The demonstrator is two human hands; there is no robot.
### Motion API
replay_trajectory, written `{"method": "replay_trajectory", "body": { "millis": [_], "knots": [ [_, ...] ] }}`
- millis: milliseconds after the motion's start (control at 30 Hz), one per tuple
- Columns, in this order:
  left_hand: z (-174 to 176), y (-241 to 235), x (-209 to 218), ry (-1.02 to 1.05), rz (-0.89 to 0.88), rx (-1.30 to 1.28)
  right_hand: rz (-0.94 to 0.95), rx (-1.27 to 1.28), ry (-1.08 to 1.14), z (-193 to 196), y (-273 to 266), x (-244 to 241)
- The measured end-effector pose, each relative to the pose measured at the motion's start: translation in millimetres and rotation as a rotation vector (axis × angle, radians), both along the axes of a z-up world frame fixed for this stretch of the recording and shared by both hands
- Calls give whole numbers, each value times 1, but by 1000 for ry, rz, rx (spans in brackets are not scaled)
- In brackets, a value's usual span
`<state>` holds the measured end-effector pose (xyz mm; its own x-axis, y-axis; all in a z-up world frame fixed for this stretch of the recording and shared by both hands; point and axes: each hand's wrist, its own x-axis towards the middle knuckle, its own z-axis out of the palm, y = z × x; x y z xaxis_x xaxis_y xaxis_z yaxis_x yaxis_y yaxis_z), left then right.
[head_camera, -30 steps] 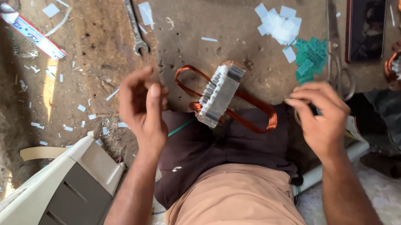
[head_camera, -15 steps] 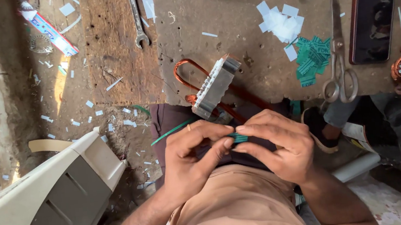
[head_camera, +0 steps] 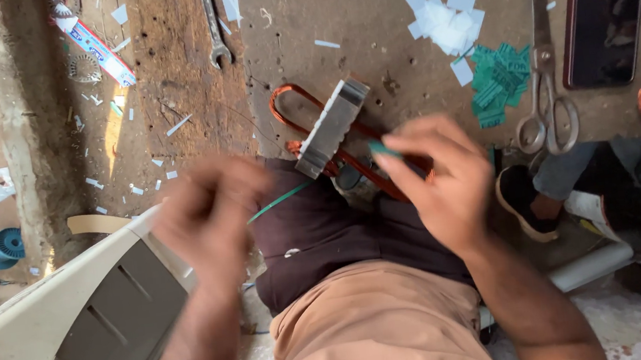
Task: The recorder is winding and insulating a motor stator, using strips of insulation and copper wire.
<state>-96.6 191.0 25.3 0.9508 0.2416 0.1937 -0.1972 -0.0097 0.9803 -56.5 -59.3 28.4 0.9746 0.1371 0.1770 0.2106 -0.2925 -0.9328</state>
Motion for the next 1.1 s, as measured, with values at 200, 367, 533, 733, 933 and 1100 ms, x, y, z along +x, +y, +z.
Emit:
{"method": "replay_trajectory", "body": {
  "millis": [200,367,533,733,933,1100],
  "knots": [
    [-5,5,82,228,-148,146,-80,-305,-245,-29,21,18],
    [-31,3,102,-19,-318,582,-74,-356,-262,-29,25,20],
    [-39,-2,99,-104,-289,689,-95,-418,-295,-35,30,22],
    [-40,-4,98,-72,-244,688,-139,-389,-310,-42,30,18],
    [-42,-3,99,-108,-258,664,-139,-397,-356,-45,28,13],
    [-46,-4,99,-98,-269,644,-132,-450,-351,-47,31,14]
  ]
}}
